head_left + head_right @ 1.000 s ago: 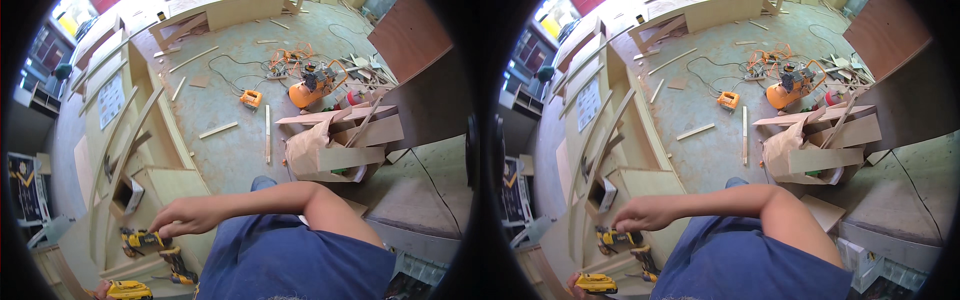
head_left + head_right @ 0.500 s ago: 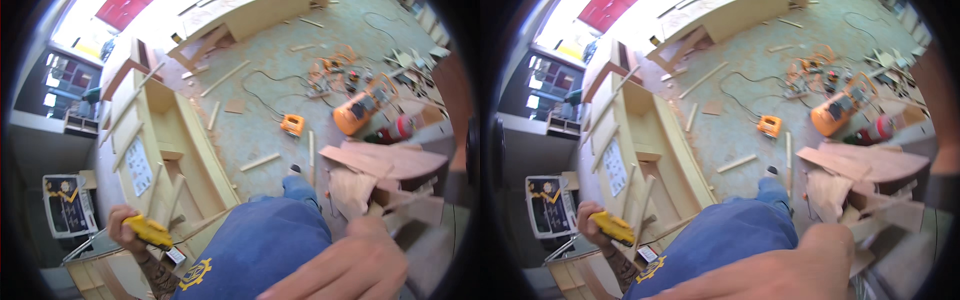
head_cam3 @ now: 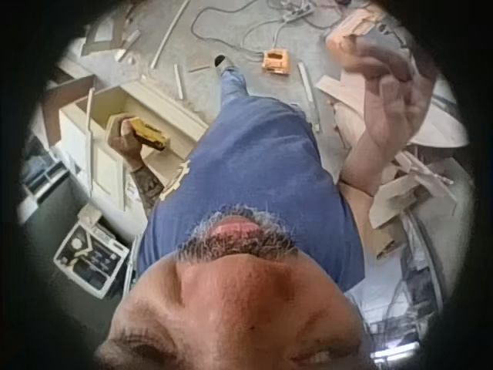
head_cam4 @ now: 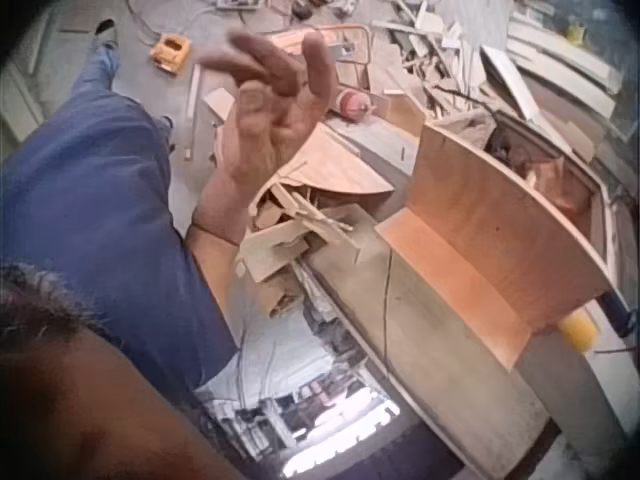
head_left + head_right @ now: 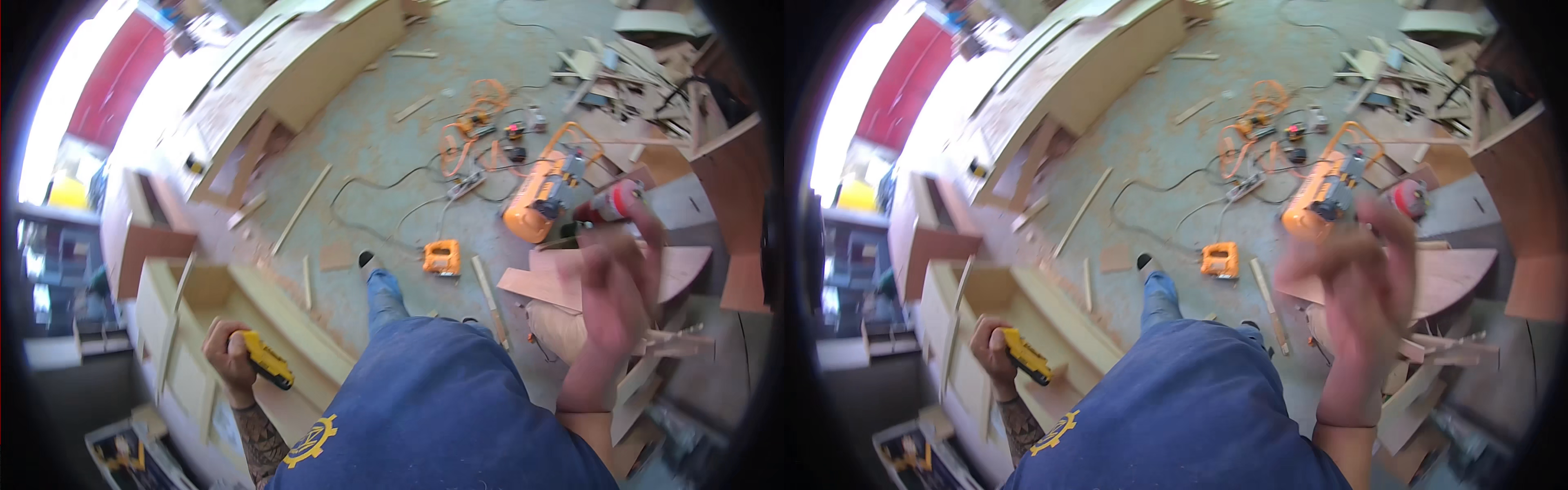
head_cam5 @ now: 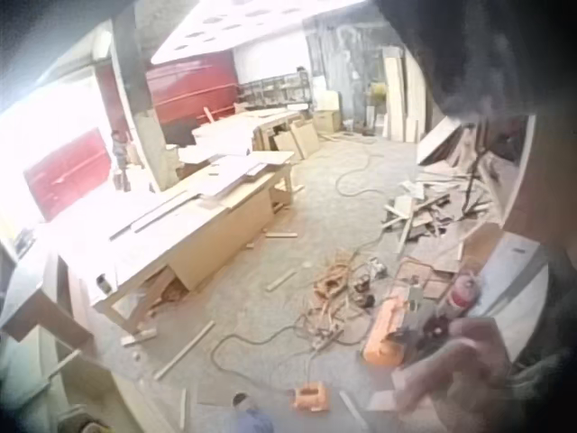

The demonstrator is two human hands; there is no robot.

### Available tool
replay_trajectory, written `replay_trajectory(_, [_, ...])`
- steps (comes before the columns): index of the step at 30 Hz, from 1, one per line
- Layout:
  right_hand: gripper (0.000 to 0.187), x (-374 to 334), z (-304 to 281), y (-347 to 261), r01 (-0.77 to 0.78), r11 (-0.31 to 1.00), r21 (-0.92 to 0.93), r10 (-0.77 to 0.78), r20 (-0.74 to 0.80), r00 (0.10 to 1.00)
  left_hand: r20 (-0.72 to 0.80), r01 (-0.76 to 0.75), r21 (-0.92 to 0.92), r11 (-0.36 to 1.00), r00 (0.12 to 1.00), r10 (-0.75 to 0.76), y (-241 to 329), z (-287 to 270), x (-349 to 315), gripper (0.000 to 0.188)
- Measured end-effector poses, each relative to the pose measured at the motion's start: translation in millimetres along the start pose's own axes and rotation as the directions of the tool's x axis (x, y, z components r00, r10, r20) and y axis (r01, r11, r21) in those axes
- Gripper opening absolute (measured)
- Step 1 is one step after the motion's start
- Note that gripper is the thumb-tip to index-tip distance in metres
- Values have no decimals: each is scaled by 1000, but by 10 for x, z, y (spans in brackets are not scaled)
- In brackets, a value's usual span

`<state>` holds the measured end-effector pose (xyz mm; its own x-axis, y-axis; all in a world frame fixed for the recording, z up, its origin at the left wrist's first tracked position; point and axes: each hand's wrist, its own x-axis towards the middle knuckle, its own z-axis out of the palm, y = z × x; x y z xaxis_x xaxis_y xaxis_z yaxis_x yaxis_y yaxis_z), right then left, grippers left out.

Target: Using a power drill and various wood pieces to assemble a furniture structure in a workshop.

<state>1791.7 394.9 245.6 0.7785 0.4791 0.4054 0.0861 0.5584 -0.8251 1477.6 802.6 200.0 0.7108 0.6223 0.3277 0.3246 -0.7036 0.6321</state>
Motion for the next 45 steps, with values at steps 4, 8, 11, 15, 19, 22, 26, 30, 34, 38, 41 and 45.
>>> replay_trajectory(4, [37, -271, -1148, 1875, -498, 835, -233, 216, -694, 687, 57, -28, -96, 995, 998, 34, -923, 381, 1253, 33])
replay_trajectory(8, [17, -2849, -2034, 3389, -835, 434, 338, 629, -777, 13, 292, 69, -328, 942, 956, 32, -1311, 1012, 2398, 30])
replay_trajectory(11, [37, -2744, -814, 3473, -868, -241, 434, 495, -715, -495, 386, -16, -342, 940, 909, 156, -1145, 1342, 3007, 30])
replay_trajectory(15, [42, -2357, -98, 3642, -936, -127, 328, 550, -762, -342, 464, -10, -371, 929, 864, 195, -1217, 1935, 3869, 33])
replay_trajectory(19, [38, -1590, 2, 4158, -882, 60, 468, 627, -705, -332, 530, -64, -379, 923, 803, 273, -1189, 2605, 4753, 32])
replay_trajectory(22, [35, -872, -249, 4693, -888, -28, 459, 634, -679, -371, 540, -247, -384, 890, 721, 434, -743, 3058, 5521, 27])
replay_trajectory(26, [33, -573, -1587, 5781, -954, -230, -193, 730, -682, -38, 506, -142, -348, 927, 804, 313, -810, 3856, 6447, 28])
replay_trajectory(30, [21, 1907, -2454, 6122, -773, 576, 264, 475, -878, 54, 580, -96, -217, 972, 788, 207, -1034, 4404, 7222, 33])
replay_trajectory(34, [32, 3750, -3265, 5458, -657, 750, 82, 333, -904, 267, 696, 176, -240, 955, 717, 43, -975, 5152, 8047, 40])
replay_trajectory(38, [35, 4616, -3744, 5009, -568, 823, -8, 160, -956, 245, 695, 370, -279, 886, 714, -79, -755, 6021, 8863, 38])
replay_trajectory(41, [37, 4173, -3935, 5002, -709, 699, -97, -71, -995, 66, 792, 480, -245, 843, 600, -112, -509, 6932, 9547, 40])
replay_trajectory(45, [35, 3559, -3342, 5321, -532, 843, 79, -193, -879, -436, 903, 425, -176, 888, 429, -26, 111, 8263, 10218, 45])
